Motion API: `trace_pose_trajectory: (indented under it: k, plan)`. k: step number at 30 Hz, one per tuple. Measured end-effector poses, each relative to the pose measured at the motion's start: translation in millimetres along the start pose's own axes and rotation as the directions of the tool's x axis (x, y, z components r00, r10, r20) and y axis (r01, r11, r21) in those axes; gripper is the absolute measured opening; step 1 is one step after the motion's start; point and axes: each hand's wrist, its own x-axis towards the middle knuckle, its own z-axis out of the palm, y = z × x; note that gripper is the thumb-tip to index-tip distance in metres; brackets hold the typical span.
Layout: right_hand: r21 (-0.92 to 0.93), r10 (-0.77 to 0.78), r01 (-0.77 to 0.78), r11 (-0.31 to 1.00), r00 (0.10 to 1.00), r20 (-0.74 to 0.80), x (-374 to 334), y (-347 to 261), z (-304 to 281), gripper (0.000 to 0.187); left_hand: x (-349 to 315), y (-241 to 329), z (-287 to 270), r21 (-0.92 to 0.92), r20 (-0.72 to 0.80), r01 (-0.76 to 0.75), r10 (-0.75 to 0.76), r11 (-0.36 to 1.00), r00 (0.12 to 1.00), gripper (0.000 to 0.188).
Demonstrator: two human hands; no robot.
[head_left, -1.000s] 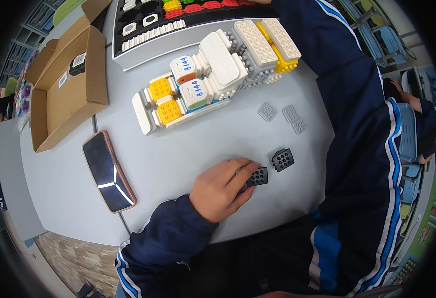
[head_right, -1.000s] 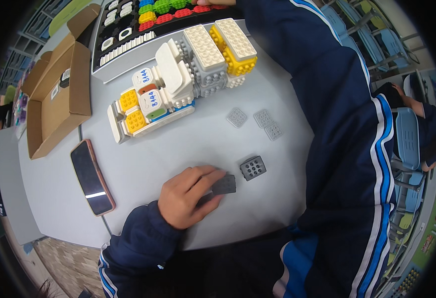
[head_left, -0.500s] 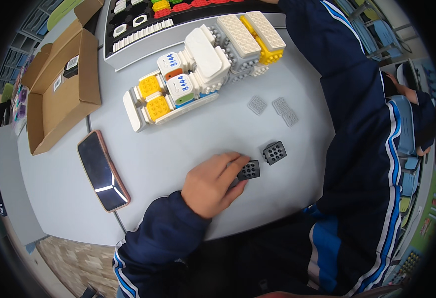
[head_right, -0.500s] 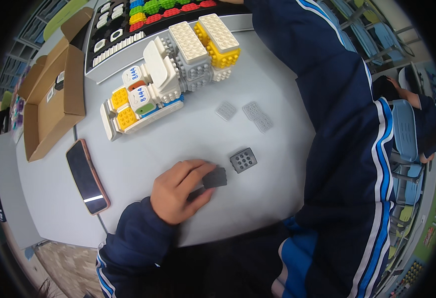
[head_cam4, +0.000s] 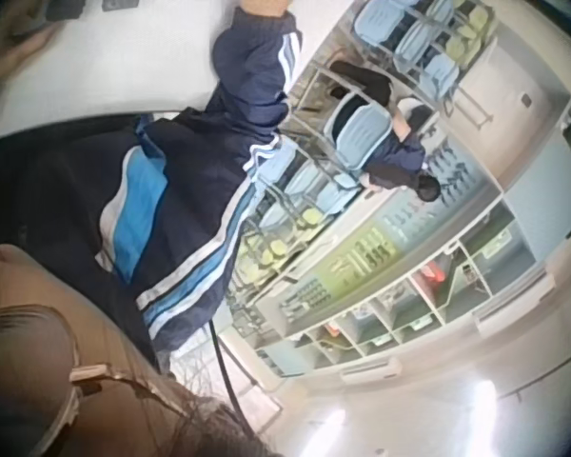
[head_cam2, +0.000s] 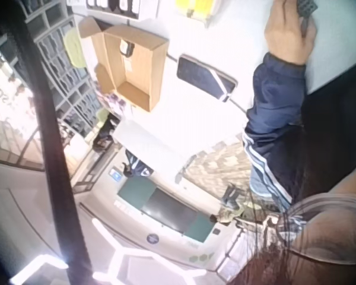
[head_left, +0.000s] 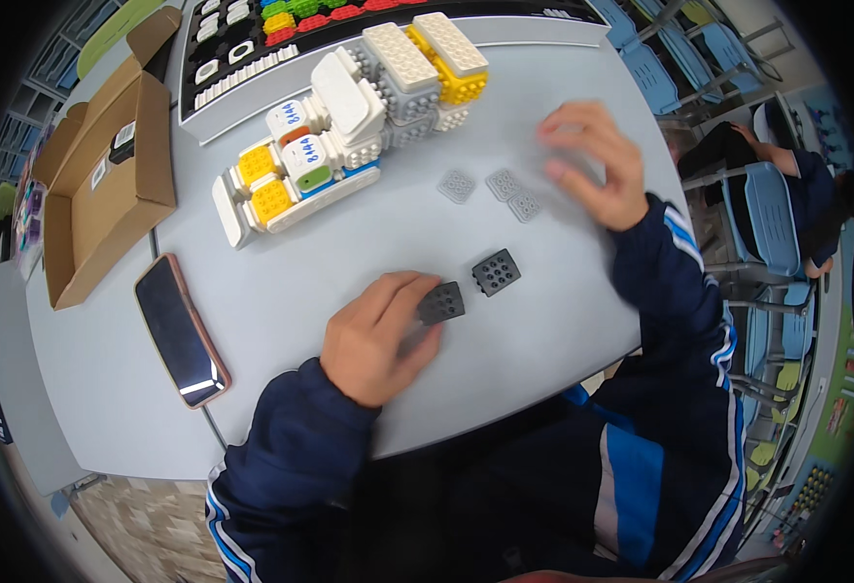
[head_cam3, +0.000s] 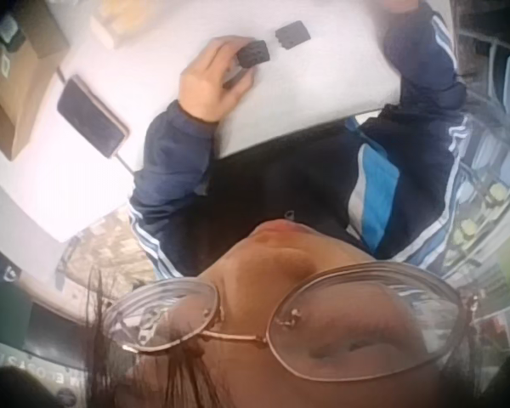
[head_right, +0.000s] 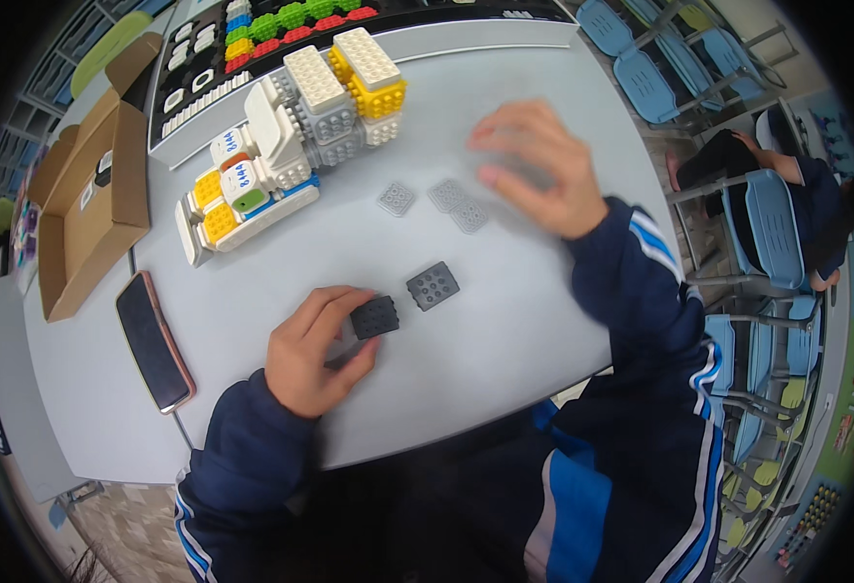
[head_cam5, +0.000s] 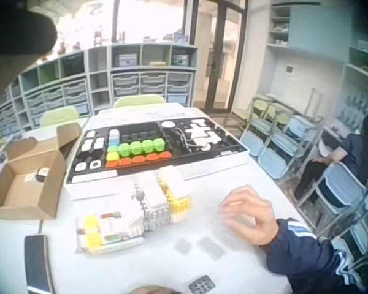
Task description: The person assembles and disassembles small plastic building blocks on a table. They connect red, gray, and yellow pieces into small structures, then separate them and reorganize the components on the table surface.
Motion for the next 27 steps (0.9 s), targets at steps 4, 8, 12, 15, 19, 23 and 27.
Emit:
trace_pose_trajectory:
  k: [4, 8, 12, 15, 19, 23, 27]
  plan:
    - [0.071, 0.194, -0.209, 0.975, 0.967, 0.167, -24, -24, 10, 0.041, 0, -1, 2, -0.001, 0.008, -0.002, 0.002, 1.0, 1.0, 0.044]
    - [0.035, 0.219, -0.23, 0.973, 0.956, 0.194, -32, -20, 16, 0.04, 1, 1, 2, 0.001, 0.005, -0.003, 0.003, 1.0, 1.0, 0.044]
    - [0.061, 0.163, -0.178, 0.982, 0.969, 0.187, -34, -14, 16, 0.036, 0, 0, 2, 0.014, 0.014, -0.011, 0.01, 1.0, 1.0, 0.044]
    - [0.103, 0.155, -0.171, 0.98, 0.977, 0.149, -33, -14, 17, 0.033, 0, 0, 1, 0.017, 0.009, -0.023, 0.023, 1.0, 1.0, 0.044]
    - [0.11, 0.149, -0.156, 0.982, 0.987, 0.065, -27, -12, 18, 0.034, 0, -1, 1, 0.019, 0.008, -0.034, 0.034, 0.999, 0.999, 0.043]
    - [0.072, 0.135, -0.14, 0.988, 0.989, 0.059, -17, -4, 27, 0.031, -1, -1, 2, 0.028, 0.016, -0.024, 0.024, 0.999, 1.0, 0.043]
    - [0.064, 0.112, -0.117, 0.991, 0.991, 0.073, -15, -2, 30, 0.032, -1, -3, 2, 0.033, 0.013, -0.032, 0.031, 0.999, 0.999, 0.043]
